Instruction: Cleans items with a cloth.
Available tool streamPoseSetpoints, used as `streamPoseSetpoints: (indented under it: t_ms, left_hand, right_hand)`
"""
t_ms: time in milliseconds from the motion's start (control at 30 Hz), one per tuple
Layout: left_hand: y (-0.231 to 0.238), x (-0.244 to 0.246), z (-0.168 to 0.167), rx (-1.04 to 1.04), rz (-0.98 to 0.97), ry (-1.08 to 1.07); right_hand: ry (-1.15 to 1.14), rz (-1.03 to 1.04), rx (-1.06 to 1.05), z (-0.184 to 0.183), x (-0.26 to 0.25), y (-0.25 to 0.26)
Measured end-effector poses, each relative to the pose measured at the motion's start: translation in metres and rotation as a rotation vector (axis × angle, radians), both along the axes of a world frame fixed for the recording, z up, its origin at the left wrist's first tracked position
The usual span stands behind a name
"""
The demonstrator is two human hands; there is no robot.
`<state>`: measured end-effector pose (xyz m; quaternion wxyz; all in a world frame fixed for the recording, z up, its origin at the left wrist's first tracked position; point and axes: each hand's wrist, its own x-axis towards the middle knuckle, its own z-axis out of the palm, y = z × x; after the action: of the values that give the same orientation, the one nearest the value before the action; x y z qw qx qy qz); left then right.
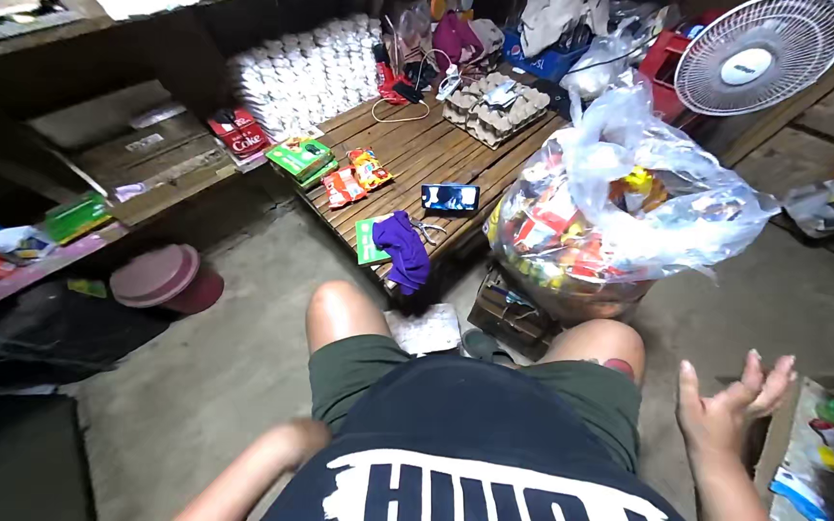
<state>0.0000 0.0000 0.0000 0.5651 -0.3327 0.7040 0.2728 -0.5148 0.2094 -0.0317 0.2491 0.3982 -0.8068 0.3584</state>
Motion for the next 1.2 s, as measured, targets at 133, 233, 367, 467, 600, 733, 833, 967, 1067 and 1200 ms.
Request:
streamPoseSetpoints:
  t_ms: [133,233,367,467,600,733,833,967,1067,1200]
  left_hand:
    - [-0.083,-0.007,-0.003,-0.012,0.464,0.838]
    - [-0.137,-0.041,-0.018,-0.182,0.756,1.269]
    - [-0.204,-0.088,-0.053,-0.522,0.665,1.298]
    - [-0.234,-0.109,-0.072,-0.715,0.685,1.121]
    - [-0.259,-0.115,-0.091,-0.737,0.898,0.937]
    - [-0.279,-0.112,-0.099,-0.725,0.96,0.781]
    - [-0.295,-0.108,-0.11,-0.656,1.003,0.711]
    - [-0.315,-0.107,-0.125,-0.51,1.087,0.627]
    - [-0.318,-0.117,-0.12,-0.591,1.052,0.623]
    - [-0.316,-0.131,-0.101,-0.74,0.963,0.726]
  right_hand:
    - [0.161,0.128,-0.017,0.029,0.008,-0.014]
    - [0.264,0.226,-0.058,0.039,0.018,-0.025]
    - [0.225,0.432,-0.071,0.032,0.046,-0.038]
    - [0.078,0.606,-0.022,0.005,0.07,-0.046]
    - [-0.155,0.738,0.093,-0.031,0.084,-0.061]
    - [-0.224,0.866,0.232,-0.029,0.096,-0.1]
    - [-0.324,1.014,0.513,-0.014,0.102,-0.146]
    - [-0.422,1.074,0.972,0.004,0.118,-0.219]
    - [-0.466,1.071,1.076,0.016,0.126,-0.279]
    - [-0.504,0.89,0.904,0.028,0.114,-0.38]
